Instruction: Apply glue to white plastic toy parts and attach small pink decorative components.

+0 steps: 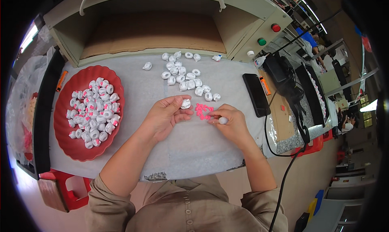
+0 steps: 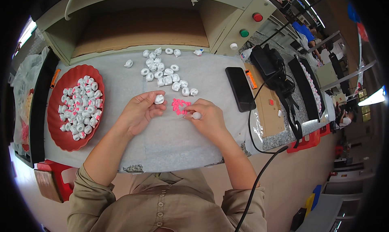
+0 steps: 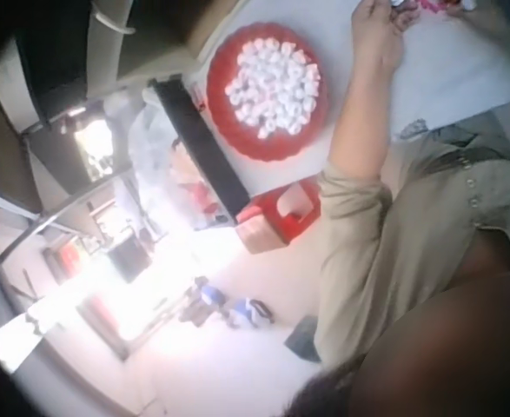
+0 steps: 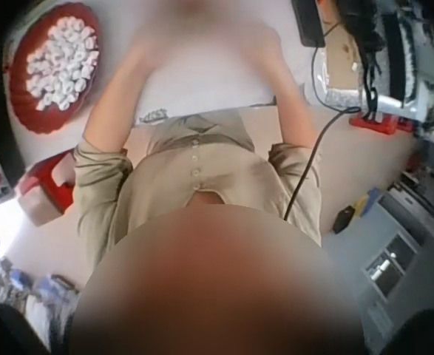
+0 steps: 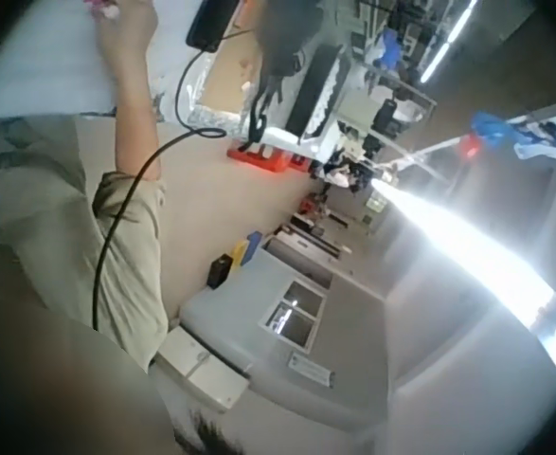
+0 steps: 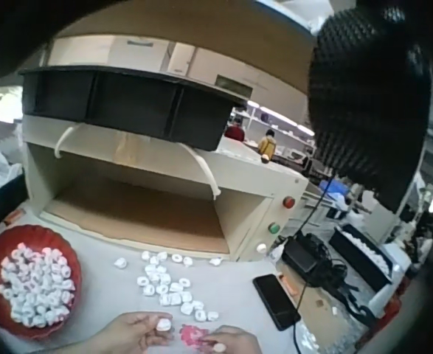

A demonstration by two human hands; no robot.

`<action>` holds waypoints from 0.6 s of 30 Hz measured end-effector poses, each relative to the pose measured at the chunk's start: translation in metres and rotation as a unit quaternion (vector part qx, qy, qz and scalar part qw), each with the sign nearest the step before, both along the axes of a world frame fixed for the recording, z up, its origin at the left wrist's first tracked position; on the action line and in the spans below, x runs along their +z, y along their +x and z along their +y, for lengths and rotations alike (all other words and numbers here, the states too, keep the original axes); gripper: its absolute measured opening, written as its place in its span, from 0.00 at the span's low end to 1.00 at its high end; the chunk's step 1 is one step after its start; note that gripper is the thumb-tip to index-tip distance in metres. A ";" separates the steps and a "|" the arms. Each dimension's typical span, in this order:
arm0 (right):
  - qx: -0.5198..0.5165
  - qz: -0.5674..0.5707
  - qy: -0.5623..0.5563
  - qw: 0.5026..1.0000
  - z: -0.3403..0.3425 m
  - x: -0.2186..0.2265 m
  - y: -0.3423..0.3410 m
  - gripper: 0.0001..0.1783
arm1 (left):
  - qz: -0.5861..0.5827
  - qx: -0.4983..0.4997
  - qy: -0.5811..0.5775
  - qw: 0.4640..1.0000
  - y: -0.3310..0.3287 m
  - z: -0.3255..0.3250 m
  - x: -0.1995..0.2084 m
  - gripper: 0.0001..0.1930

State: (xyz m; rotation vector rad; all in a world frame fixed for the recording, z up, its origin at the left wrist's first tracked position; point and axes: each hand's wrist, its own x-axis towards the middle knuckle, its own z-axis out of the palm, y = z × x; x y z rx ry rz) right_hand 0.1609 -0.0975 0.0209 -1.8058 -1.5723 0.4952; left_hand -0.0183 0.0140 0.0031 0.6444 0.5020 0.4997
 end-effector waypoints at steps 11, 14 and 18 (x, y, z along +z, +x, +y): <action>-0.026 0.237 0.015 0.971 0.008 0.010 -0.006 0.06 | 0.029 -0.021 0.034 0.999 0.001 -0.006 0.003 0.16; -0.042 0.417 0.003 0.908 0.013 0.011 -0.021 0.07 | 0.028 -0.023 0.038 0.999 0.002 -0.008 0.001 0.15; -0.028 0.452 0.011 0.892 0.016 0.006 -0.035 0.06 | 0.009 -0.039 0.043 0.998 0.003 -0.011 0.005 0.15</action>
